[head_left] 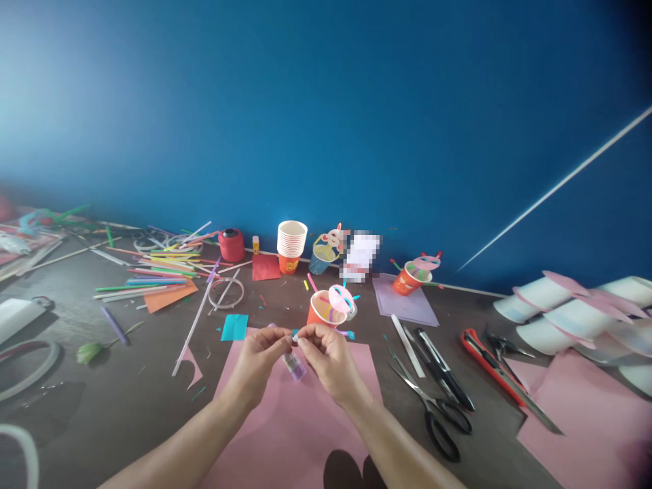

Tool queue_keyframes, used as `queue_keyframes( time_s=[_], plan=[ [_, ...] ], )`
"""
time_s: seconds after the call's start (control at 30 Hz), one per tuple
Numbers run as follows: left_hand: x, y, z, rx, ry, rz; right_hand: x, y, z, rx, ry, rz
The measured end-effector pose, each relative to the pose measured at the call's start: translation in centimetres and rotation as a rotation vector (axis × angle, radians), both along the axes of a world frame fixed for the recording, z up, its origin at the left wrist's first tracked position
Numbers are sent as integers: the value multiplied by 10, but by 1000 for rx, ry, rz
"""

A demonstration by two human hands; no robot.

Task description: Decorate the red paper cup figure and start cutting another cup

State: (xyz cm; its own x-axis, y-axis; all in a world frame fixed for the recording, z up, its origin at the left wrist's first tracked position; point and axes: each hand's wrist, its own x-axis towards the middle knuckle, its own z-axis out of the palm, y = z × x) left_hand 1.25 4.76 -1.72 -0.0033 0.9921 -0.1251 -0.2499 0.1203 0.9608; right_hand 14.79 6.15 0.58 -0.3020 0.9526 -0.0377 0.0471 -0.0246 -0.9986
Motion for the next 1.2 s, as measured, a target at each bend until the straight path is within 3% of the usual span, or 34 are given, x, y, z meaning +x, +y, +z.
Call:
queue_keyframes(
  time_s=[0.23,0.5,0.7,0.97,1.2],
  plan=[
    [-1,1,-4,-27,-30,19,-2,0,-4,84,-15,-48],
    [1,0,2,1,-27,31,-4,-1,-5,111,-45,-63],
    [2,-1,0,20,30,106,-6,-6,-11,145,-58,-77],
    [1,1,-4,34,106,167,-6,-12,-10,252,-218,-77],
    [2,0,-5,53,61,119,-3,-13,-9,401,-368,-87]
  ],
)
